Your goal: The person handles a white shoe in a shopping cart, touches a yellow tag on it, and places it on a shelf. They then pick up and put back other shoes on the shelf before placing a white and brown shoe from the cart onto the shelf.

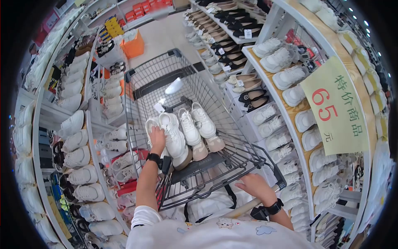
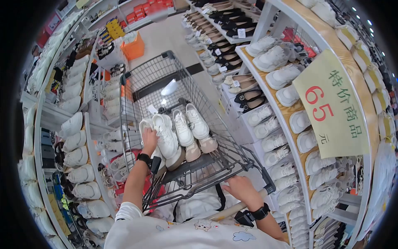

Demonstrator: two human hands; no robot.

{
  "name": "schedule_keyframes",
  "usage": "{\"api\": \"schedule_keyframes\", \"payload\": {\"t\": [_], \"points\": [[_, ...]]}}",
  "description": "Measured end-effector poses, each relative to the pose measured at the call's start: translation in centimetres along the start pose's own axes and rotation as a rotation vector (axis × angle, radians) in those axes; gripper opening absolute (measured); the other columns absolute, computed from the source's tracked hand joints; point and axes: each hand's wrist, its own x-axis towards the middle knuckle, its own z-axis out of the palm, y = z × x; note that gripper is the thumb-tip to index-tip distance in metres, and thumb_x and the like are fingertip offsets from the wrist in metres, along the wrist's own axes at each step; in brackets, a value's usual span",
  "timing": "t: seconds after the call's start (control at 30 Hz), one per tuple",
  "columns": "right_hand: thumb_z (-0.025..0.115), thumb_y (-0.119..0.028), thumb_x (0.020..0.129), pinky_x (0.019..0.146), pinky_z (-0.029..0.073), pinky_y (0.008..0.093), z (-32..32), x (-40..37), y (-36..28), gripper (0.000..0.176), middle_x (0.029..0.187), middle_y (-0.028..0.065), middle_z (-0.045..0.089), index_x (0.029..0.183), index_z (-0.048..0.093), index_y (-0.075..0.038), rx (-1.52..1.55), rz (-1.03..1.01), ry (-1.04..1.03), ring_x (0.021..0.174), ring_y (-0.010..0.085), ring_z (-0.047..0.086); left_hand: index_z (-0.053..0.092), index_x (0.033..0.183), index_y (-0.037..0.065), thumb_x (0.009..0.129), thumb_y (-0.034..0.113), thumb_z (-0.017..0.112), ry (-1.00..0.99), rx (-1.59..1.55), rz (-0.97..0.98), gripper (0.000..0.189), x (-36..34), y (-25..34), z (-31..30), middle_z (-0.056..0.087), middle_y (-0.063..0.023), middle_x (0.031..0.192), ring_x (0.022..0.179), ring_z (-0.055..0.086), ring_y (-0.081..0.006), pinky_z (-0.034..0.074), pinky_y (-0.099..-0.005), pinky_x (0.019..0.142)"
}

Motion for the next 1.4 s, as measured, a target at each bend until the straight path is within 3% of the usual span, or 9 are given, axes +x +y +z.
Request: {"api": "schedule_keyframes", "payload": {"t": [0.23, 0.27, 0.3, 0.4, 0.67, 0.83, 1.13, 1.27, 1.4], "points": [[0.056, -0.037, 0.085, 0.069, 0.050, 0.0431, 1.3, 0.4, 0.6, 0.033, 0.077, 0.0169, 0.064, 0.089, 0.066, -0.006, -0.054, 0.000, -0.051, 0.075, 0.0343, 0.063, 0.064, 0.081, 0.005, 0.060, 0.018, 0.074, 0.103, -0.130, 0.047, 0.027, -0.3, -2.6, 1.0, 0.055, -0.0167, 0.094, 0.098, 0.051, -0.0367, 0.040, -0.0476, 0.086], [0.057, -0.037, 0.084, 0.068, 0.050, 0.0428, 2.7, 0.7, 1.4, 0.033, 0.075, 0.0166, 0.063, 0.084, 0.065, -0.005, -0.027, -0.052, 0.024, 0.074, 0.0347, 0.062, 0.064, 0.081, 0.004, 0.057, 0.015, 0.073, 0.073, -0.489, 0.014, 0.028, 1.6, -8.2, 9.8, 0.054, -0.0163, 0.093, 0.094, 0.051, -0.0358, 0.040, -0.0473, 0.082], [0.057, -0.037, 0.083, 0.067, 0.050, 0.0429, 1.9, 0.8, 0.8, 0.034, 0.073, 0.0163, 0.063, 0.080, 0.064, -0.004, -0.056, -0.055, -0.013, 0.073, 0.0344, 0.063, 0.063, 0.081, 0.003, 0.055, 0.013, 0.073, 0.126, -0.248, 0.082, 0.030, 0.1, -4.0, 1.2, 0.054, -0.0162, 0.091, 0.091, 0.050, -0.0353, 0.040, -0.0457, 0.079], [0.061, -0.035, 0.080, 0.066, 0.052, 0.0425, 2.1, 1.1, 0.8, 0.036, 0.075, 0.0175, 0.065, 0.077, 0.066, 0.001, -0.046, -0.040, 0.095, 0.073, 0.0344, 0.064, 0.062, 0.080, 0.003, 0.056, 0.010, 0.074, 0.170, -0.193, 0.187, 0.028, 0.2, -2.2, -5.6, 0.054, -0.0149, 0.091, 0.092, 0.050, -0.0349, 0.041, -0.0424, 0.080], [0.062, -0.028, 0.076, 0.068, 0.052, 0.0404, 2.6, 1.5, 0.9, 0.030, 0.075, 0.0172, 0.065, 0.075, 0.067, 0.001, -0.058, -0.127, 0.223, 0.075, 0.0332, 0.064, 0.060, 0.080, -0.001, 0.058, 0.005, 0.075, 0.202, -0.244, 0.201, 0.027, 0.7, 0.7, -16.9, 0.053, -0.0154, 0.090, 0.093, 0.049, -0.0350, 0.040, -0.0418, 0.083], [0.064, -0.035, 0.078, 0.069, 0.051, 0.0427, 2.0, 1.8, -0.3, 0.036, 0.079, 0.0176, 0.065, 0.082, 0.067, 0.001, -0.070, -0.061, 0.165, 0.078, 0.0352, 0.063, 0.053, 0.079, -0.002, 0.057, 0.002, 0.073, 0.428, -0.305, 0.528, 0.030, 1.0, 4.4, -24.3, 0.049, -0.0175, 0.087, 0.090, 0.046, -0.0376, 0.037, -0.0440, 0.083], [0.064, -0.033, 0.079, 0.072, 0.051, 0.0430, 1.8, 2.4, -1.6, 0.036, 0.089, 0.0175, 0.066, 0.090, 0.066, 0.001, 0.068, -0.018, 0.127, 0.085, 0.0346, 0.063, 0.049, 0.078, -0.002, 0.061, 0.000, 0.069, 0.658, -0.367, 0.850, 0.027, 0.0, 20.9, -43.0, 0.045, -0.0151, 0.080, 0.082, 0.046, -0.0344, 0.038, -0.0370, 0.071], [0.054, -0.032, 0.089, 0.074, 0.048, 0.0402, 0.0, -0.9, -1.2, 0.030, 0.087, 0.0149, 0.064, 0.096, 0.063, -0.004, 0.559, -0.424, 0.440, 0.083, 0.0324, 0.062, 0.049, 0.078, -0.002, 0.062, 0.003, 0.070, 0.741, -0.388, 1.092, 0.027, 2.2, 29.9, -49.3, 0.047, -0.0151, 0.080, 0.079, 0.047, -0.0332, 0.039, -0.0371, 0.069], [0.052, -0.030, 0.090, 0.075, 0.048, 0.0390, -4.3, -11.2, 0.6, 0.028, 0.091, 0.0135, 0.064, 0.100, 0.061, -0.006, 0.481, -0.157, 0.754, 0.084, 0.0305, 0.061, 0.054, 0.081, -0.002, 0.066, 0.014, 0.072, 0.674, -0.447, 1.293, 0.029, 4.6, 41.4, -53.3, 0.053, -0.0155, 0.083, 0.080, 0.052, -0.0326, 0.042, -0.0363, 0.071]]}}
